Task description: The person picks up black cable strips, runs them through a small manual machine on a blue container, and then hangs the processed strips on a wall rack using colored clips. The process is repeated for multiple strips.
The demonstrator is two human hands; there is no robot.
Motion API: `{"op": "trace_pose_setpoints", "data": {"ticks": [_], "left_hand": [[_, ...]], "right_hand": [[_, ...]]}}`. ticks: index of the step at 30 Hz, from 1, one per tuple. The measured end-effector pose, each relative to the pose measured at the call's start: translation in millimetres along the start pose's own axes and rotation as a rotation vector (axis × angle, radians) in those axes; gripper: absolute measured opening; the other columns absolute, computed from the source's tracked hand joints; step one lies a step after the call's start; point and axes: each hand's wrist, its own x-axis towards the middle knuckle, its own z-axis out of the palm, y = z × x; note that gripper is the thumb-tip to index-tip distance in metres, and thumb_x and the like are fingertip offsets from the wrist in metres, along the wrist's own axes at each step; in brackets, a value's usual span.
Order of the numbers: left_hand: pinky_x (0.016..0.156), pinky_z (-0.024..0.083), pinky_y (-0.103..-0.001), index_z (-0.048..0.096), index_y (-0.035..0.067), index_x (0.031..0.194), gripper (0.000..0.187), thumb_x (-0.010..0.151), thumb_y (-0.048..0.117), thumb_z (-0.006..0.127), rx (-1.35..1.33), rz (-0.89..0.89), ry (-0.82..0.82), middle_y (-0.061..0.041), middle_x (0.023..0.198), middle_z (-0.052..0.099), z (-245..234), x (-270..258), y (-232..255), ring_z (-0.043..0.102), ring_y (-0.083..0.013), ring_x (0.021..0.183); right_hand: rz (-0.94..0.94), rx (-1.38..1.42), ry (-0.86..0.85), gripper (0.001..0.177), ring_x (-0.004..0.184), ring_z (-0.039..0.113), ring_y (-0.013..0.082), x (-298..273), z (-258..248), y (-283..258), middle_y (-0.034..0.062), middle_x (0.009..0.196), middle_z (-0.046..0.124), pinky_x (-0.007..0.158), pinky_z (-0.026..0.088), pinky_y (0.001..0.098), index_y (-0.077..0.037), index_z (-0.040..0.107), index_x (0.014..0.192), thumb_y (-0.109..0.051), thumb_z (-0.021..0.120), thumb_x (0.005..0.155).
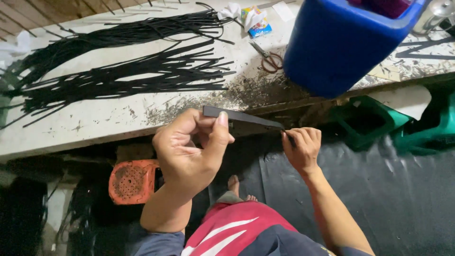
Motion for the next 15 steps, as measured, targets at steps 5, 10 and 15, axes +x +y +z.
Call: {"op": "trace_pose_setpoints", "data": {"ticks": [5,10,15], "left_hand": [[0.054,0.041,-0.022,0.055,0.004,0.062,0.036,0.097,0.006,0.064,0.026,-0.030,0.126,-0.005,0.059,0.066,-45.2,-31.4,-28.0,0.051,-0.0075,0.051],[0.060,0.055,-0.025,0.062,0.000,0.073,0.025,0.097,0.006,0.065,-0.051,-0.164,0.267,-0.010,0.062,0.067,-99.2,-64.6,-64.6,0.065,-0.0146,0.055],[0.059,0.057,-0.026,0.064,-0.003,0.075,0.021,0.095,0.001,0.066,-0.122,-0.149,0.308,-0.011,0.060,0.067,-159.5,-79.4,-93.5,0.066,-0.0138,0.055]], "right_hand": [[-0.003,0.031,-0.007,0.012,0.083,0.062,0.0266,9.1,-14.9,-19.1,0.0056,0.091,0.072,0.082,0.042,0.0409,-0.007,0.069,0.090,-0.007,0.079,0.098],[-0.037,0.086,-0.049,0.008,0.085,0.064,0.0322,16.0,-22.2,-43.7,0.0124,0.094,0.073,0.085,0.045,0.0446,-0.001,0.068,0.095,0.001,0.077,0.097],[-0.062,0.103,-0.023,0.006,0.080,0.064,0.0337,31.6,-8.9,-80.1,0.0142,0.091,0.073,0.082,0.047,0.0440,0.001,0.072,0.094,0.002,0.076,0.097]]}}
